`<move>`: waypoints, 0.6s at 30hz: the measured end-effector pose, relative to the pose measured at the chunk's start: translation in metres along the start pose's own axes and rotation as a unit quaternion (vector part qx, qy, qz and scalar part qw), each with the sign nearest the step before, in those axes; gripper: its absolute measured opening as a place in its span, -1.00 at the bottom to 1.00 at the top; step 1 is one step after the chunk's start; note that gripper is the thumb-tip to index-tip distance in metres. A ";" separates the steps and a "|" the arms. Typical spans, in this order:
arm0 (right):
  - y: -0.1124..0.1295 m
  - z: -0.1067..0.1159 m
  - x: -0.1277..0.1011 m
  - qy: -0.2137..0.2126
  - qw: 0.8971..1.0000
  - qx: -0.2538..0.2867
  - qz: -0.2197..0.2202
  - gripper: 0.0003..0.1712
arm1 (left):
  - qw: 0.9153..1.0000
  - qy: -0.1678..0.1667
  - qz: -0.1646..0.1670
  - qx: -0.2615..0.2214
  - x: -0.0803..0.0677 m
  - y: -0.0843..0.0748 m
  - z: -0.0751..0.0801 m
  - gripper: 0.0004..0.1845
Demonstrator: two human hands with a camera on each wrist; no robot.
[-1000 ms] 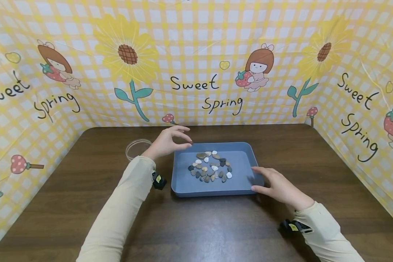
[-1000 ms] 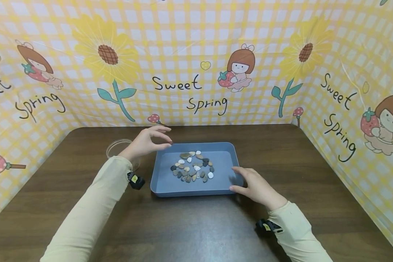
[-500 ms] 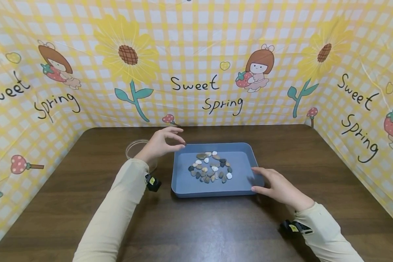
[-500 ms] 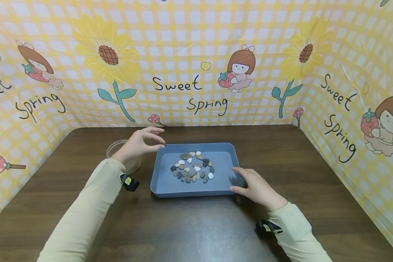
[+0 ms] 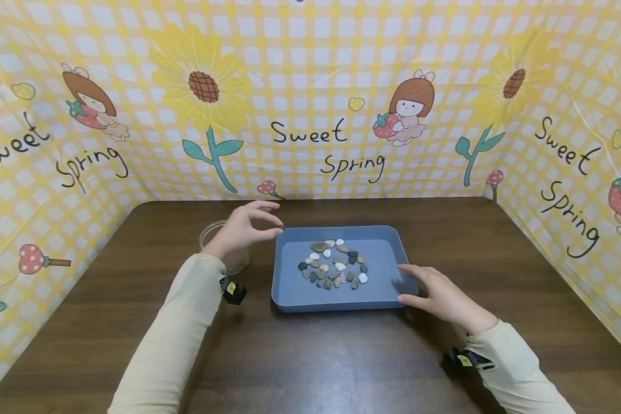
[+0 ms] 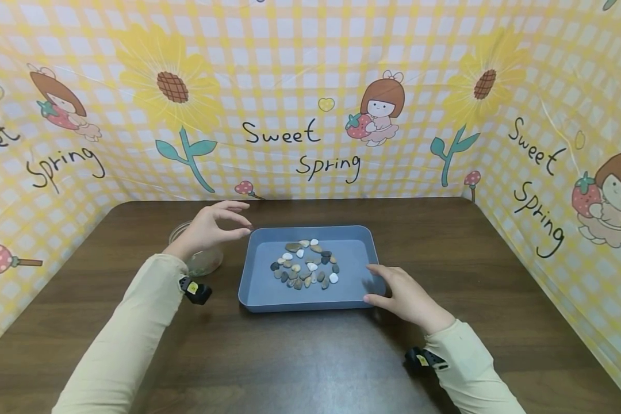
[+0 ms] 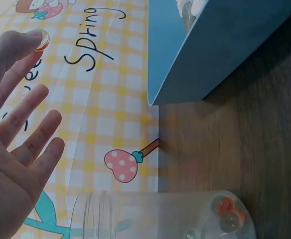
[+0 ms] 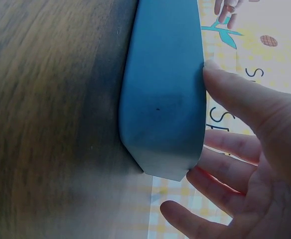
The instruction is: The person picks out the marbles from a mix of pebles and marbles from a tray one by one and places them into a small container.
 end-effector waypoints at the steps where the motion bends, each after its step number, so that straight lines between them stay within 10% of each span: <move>1: 0.000 0.000 0.000 0.000 1.000 0.000 0.001 -0.33 | 1.000 -0.001 0.000 0.000 -0.001 0.001 0.001 -0.84; 18: -0.001 -0.001 0.000 0.002 1.000 0.002 -0.006 -0.31 | 0.998 -0.045 0.034 -0.003 -0.014 0.023 0.038 -0.77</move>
Point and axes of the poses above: each hand's wrist, its own x-axis towards the middle knuckle, its own z-axis out of the back of the hand, y = z × x, the point moved 10 cm from there along x, towards the middle knuckle, and after that the axes turned 9 degrees about -y, right-handed, at the moved point
